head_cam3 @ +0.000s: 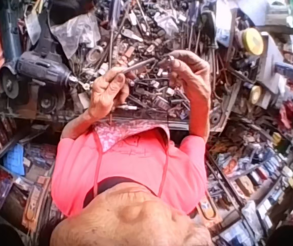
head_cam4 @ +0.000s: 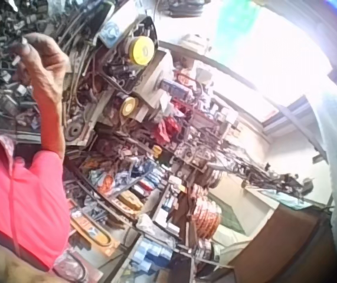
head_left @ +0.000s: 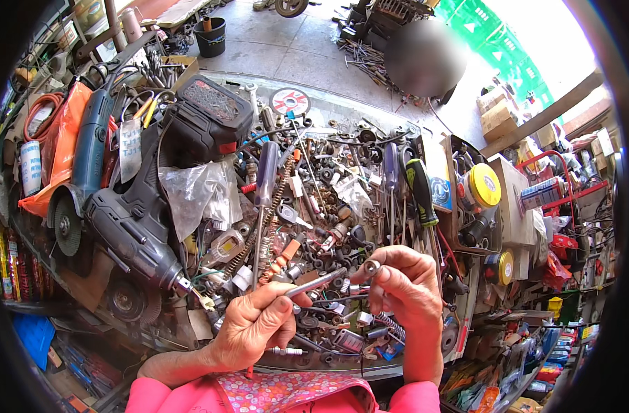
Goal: The person assembles small mechanical components on a cluttered workbench. They use a screwdriver to tighten a screw into a metal part, then attach a spring and other small pieces. The person repeatedly picks up, examines, and manipulates various tools and parts throughout the process.
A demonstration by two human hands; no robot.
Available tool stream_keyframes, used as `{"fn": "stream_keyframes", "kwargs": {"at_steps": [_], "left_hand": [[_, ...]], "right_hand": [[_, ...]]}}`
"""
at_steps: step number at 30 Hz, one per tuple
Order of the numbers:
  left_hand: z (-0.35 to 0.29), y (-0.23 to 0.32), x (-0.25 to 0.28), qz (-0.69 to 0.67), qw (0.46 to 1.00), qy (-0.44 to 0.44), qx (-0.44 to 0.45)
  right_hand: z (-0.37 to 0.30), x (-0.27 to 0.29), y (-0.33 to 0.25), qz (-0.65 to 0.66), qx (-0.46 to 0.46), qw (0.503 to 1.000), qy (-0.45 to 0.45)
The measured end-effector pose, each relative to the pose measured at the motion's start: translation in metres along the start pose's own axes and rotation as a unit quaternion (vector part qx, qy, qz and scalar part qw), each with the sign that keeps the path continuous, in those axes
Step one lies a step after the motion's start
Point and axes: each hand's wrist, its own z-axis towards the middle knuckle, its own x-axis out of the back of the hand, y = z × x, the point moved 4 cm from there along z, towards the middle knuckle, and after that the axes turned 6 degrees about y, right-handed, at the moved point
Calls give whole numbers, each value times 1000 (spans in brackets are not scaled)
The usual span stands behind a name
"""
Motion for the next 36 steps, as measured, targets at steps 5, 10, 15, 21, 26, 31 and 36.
{"fn": "stream_keyframes", "kwargs": {"at_steps": [5, 10, 15, 21, 26, 31, 36], "left_hand": [[2, 4, 0, 14, 1000, -21, -4], [1, 5, 0, 9, 1000, -28, -4], [-1, 5, 0, -5, 999, -49, 16], [0, 8, -1, 23, 998, -54, 9], [1, 8, -1, 11, 999, -46, 26], [2, 8, 0, 46, 999, -22, 0], [2, 5, 0, 5, 998, -39, 52]], "right_hand": [[-2, -13, 4, -58, 8, 998, 15], [-4, -16, 3, -38, 19, 999, -20], [-8, -12, 4, -38, 10, 999, -27], [-13, -14, 5, -25, 34, 999, 3], [-19, -14, 3, -88, 122, 988, -28], [-24, -19, 4, -176, 177, 968, 1], [-28, -25, 1, -332, 376, 864, 44]]}}
